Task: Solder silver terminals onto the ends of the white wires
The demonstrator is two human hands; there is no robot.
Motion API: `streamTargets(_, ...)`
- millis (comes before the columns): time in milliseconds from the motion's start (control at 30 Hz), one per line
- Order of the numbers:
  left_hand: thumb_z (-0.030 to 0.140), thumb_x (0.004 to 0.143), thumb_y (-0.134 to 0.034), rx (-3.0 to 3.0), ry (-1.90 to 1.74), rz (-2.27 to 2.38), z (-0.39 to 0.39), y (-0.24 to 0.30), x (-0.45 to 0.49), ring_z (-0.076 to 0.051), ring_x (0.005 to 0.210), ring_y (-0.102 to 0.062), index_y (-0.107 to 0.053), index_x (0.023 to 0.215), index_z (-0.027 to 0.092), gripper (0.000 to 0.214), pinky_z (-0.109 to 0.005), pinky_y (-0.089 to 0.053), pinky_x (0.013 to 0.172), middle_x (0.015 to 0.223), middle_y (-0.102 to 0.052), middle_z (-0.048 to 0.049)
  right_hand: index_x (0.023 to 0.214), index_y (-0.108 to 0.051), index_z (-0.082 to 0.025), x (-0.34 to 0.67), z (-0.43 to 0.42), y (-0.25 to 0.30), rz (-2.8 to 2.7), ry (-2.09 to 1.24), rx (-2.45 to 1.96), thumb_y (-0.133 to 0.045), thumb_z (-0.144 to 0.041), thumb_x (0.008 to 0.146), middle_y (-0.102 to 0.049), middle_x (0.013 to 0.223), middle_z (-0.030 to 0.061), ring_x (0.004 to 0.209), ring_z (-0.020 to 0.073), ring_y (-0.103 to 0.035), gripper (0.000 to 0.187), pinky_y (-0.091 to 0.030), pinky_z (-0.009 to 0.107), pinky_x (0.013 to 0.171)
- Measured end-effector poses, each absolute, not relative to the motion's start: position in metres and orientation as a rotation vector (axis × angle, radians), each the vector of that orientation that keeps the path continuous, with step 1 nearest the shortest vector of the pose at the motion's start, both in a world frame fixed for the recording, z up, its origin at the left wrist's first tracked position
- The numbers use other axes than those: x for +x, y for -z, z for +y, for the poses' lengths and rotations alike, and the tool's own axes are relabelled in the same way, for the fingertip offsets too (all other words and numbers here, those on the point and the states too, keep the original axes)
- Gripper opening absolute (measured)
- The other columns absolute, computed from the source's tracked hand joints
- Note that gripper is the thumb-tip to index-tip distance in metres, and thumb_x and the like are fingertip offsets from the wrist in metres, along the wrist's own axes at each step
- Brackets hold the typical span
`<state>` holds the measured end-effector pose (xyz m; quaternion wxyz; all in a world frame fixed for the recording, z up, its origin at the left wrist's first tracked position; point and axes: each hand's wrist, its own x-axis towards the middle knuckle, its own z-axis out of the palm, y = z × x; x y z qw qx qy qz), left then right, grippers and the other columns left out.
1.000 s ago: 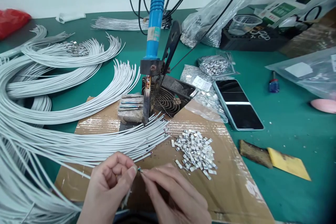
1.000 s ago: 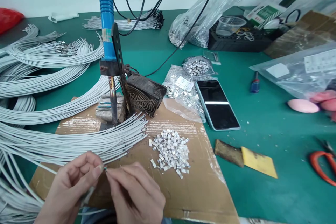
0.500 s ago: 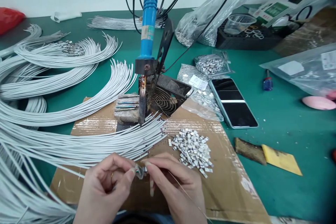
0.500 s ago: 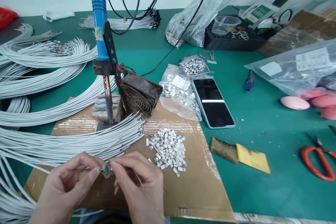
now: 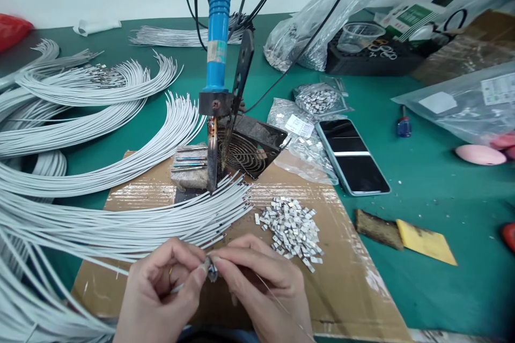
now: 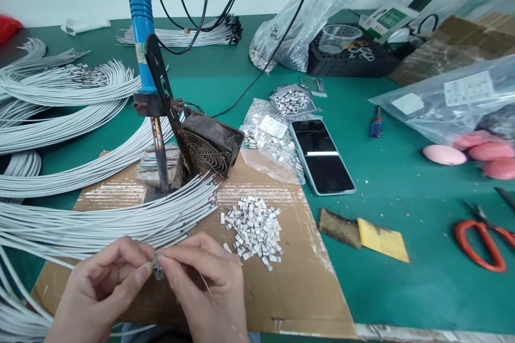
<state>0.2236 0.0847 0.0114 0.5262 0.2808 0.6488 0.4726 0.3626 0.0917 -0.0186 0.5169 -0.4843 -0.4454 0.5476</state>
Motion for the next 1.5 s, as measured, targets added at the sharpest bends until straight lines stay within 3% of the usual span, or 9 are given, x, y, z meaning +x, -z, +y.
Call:
streamTargets(367,0.020,0.060,-0.088,0.686,-1.098,1.559,0.084,-0.010,0.222,-0.010,0.058,-0.058,-0.066,0.054,0.018,0.023,-0.015,-0.041,0.053,0.069,-0.072,-0.0022,0.098,-0.087,-0.039,0.363,0.090,0.024,-1.164,-1.229,-1.147,-0.079,-0.021,0.088,-0.071,0.079,-0.0017,0.062,0.0114,-0.062,0.022,-0.054,0.021,0.065)
streamTargets(567,0.022,0.061,-0.089,0.659,-1.074,1.540,0.085,-0.009,0.221,-0.006,0.049,-0.047,-0.066,0.055,0.017,0.025,-0.015,-0.036,0.047,0.071,-0.073,-0.0025,0.102,-0.085,-0.040,0.361,0.089,0.027,-1.207,-1.128,-1.134,-0.078,-0.016,0.089,-0.072,0.081,-0.0029,0.067,0.0113,-0.066,0.028,-0.054,0.018,0.064)
streamTargets(767,0.023,0.060,-0.091,0.672,-1.081,1.554,0.087,-0.008,0.220,-0.010,0.058,-0.058,-0.067,0.056,0.017,0.025,-0.014,-0.042,0.054,0.072,-0.073,-0.0032,0.100,-0.086,-0.039,0.360,0.091,0.028,-1.185,-1.119,-1.141,-0.078,-0.016,0.088,-0.071,0.080,-0.0035,0.061,0.0102,-0.061,0.027,-0.054,0.019,0.064)
streamTargets(967,0.027,0.065,-0.090,0.690,-1.055,1.521,0.086,-0.005,0.217,-0.009,0.056,-0.057,-0.068,0.058,0.017,0.025,-0.015,-0.042,0.053,0.075,-0.073,-0.0028,0.101,-0.085,-0.041,0.362,0.092,0.027,-1.196,-1.141,-1.152,-0.077,-0.017,0.089,-0.071,0.081,-0.0040,0.064,0.0103,-0.063,0.028,-0.053,0.018,0.062)
streamTargets(1300,0.022,0.062,-0.089,0.672,-1.075,1.526,0.093,-0.009,0.223,-0.009,0.058,-0.056,-0.067,0.057,0.017,0.023,-0.013,-0.041,0.053,0.072,-0.071,-0.0015,0.101,-0.084,-0.039,0.360,0.092,0.029,-1.196,-1.090,-1.188,-0.077,-0.020,0.091,-0.072,0.083,-0.0043,0.070,0.0113,-0.067,0.023,-0.050,0.018,0.062)
streamTargets(1367,0.020,0.062,-0.088,0.664,-1.085,1.536,0.095,-0.009,0.224,-0.008,0.056,-0.055,-0.067,0.058,0.017,0.022,-0.013,-0.040,0.053,0.073,-0.071,-0.0014,0.109,-0.081,-0.039,0.361,0.090,0.028,-1.209,-1.043,-1.238,-0.067,-0.027,0.100,-0.068,0.085,-0.0027,0.071,0.0117,-0.063,0.020,-0.048,0.020,0.062)
streamTargets(1500,0.017,0.062,-0.085,0.672,-1.122,1.591,0.101,-0.006,0.226,-0.008,0.057,-0.057,-0.067,0.058,0.018,0.018,-0.012,-0.041,0.052,0.075,-0.071,-0.0010,0.129,-0.068,-0.034,0.360,0.085,0.023,-1.160,-1.064,-1.382,-0.035,-0.032,0.113,-0.058,0.084,-0.0014,0.075,0.0144,-0.058,0.036,-0.044,0.027,0.069)
